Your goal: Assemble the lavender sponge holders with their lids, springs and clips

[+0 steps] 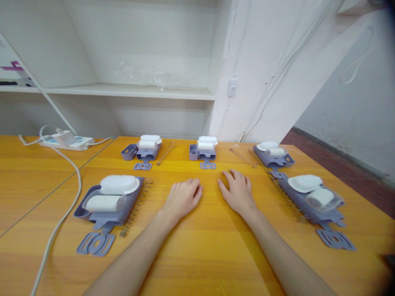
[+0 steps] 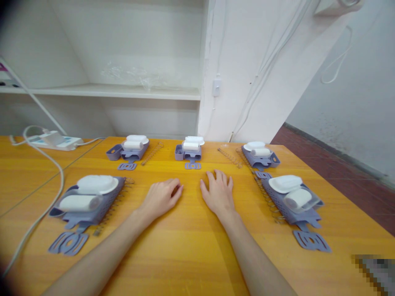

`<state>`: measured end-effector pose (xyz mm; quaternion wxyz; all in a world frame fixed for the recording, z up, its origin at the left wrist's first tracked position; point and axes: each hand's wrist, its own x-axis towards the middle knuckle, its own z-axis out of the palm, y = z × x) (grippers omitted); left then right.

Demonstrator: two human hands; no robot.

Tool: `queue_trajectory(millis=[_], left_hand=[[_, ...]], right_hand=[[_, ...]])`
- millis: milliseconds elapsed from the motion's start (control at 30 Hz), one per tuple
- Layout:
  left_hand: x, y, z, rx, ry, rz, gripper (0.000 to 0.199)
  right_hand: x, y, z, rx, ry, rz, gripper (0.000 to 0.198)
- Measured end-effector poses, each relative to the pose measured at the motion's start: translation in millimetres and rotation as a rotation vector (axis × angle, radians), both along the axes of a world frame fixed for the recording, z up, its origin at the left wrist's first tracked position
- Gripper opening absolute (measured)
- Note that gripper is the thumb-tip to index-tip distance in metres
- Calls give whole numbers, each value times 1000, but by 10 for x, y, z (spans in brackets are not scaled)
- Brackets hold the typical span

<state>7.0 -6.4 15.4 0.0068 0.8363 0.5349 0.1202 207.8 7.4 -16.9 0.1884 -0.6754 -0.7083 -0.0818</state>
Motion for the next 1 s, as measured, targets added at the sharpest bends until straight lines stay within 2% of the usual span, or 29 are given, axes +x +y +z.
queue_trajectory(millis=[500, 833, 1000], left_hand=[[4, 10, -20, 20, 8, -1, 28], [-1, 16, 15, -24, -28, 15, 27], [-6, 14, 20, -39, -24, 22, 28]], right_hand=[[11, -6, 8, 24, -11, 17, 38], [-87, -49, 60, 65, -70, -8, 39], [-172, 158, 182, 99, -43, 28, 45]])
